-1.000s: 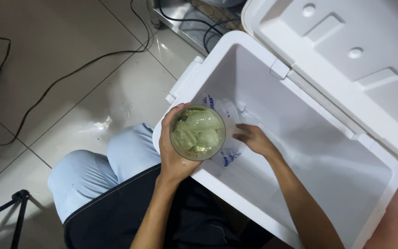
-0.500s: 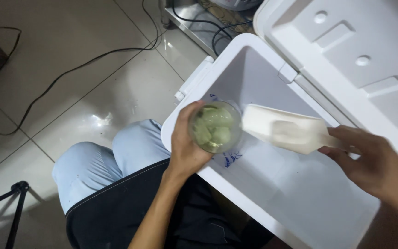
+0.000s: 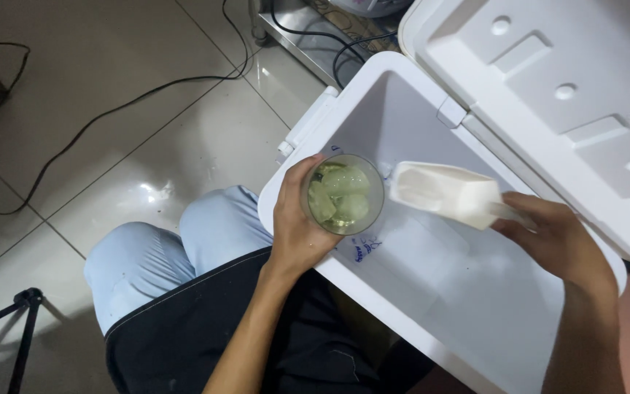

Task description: Mix ingredients, add ice from a cooler, and shake a beverage in a shaker before pouring into a serving cup.

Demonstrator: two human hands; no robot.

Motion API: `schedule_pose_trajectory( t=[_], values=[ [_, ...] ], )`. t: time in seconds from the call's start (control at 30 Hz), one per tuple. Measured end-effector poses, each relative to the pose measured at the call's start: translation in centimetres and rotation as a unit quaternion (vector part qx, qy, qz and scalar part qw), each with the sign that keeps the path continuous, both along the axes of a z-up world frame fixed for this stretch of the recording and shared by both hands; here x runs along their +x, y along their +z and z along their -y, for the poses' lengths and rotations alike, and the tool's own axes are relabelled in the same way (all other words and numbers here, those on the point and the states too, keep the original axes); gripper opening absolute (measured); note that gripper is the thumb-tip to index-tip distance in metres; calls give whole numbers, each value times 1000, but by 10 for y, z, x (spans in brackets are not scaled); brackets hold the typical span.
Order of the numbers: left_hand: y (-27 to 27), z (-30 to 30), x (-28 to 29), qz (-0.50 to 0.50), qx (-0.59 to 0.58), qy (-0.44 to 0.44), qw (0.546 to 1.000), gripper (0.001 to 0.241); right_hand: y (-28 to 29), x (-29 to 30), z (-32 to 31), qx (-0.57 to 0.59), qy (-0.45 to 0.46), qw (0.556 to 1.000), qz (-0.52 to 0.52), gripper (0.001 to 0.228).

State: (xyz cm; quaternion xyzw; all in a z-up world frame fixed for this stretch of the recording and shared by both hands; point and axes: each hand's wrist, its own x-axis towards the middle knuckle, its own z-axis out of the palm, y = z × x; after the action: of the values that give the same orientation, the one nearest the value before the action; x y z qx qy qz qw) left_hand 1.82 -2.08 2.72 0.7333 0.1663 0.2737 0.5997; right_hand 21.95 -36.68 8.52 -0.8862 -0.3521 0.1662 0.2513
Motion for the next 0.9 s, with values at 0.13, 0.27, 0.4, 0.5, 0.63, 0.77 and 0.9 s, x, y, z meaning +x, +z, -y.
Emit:
schedule_pose_trajectory(
  t=[0.13,0.27,0.4,0.5,0.63,0.77,0.9],
  values=[
    [1,-2,2,1,17,-5,1000,96,26,2,18,-24,-22,999,-1,44],
    [1,2,3,27,73,-15,997,95,130,-58,-96,-328,-151,932,-33,44],
    [0,2,5,25,85,-31,996,93,175,-87,-146,-519,-149,841,-32,44],
    [0,0,4,20,86,-22,996,94,135,-74,-54,-411,-134,901,-21,44],
    [0,-1,2,-2,54,-25,998,97,88,-51,28,-239,-219,946,-24,36],
    [-2,0,1,-4,31,-15,999,96,45,-21,-41,-391,-129,910,-43,32],
    [-5,0,1,-4,22,-2,1000,100,-106,-38,-119,-104,-202,952,-205,38]
  ],
)
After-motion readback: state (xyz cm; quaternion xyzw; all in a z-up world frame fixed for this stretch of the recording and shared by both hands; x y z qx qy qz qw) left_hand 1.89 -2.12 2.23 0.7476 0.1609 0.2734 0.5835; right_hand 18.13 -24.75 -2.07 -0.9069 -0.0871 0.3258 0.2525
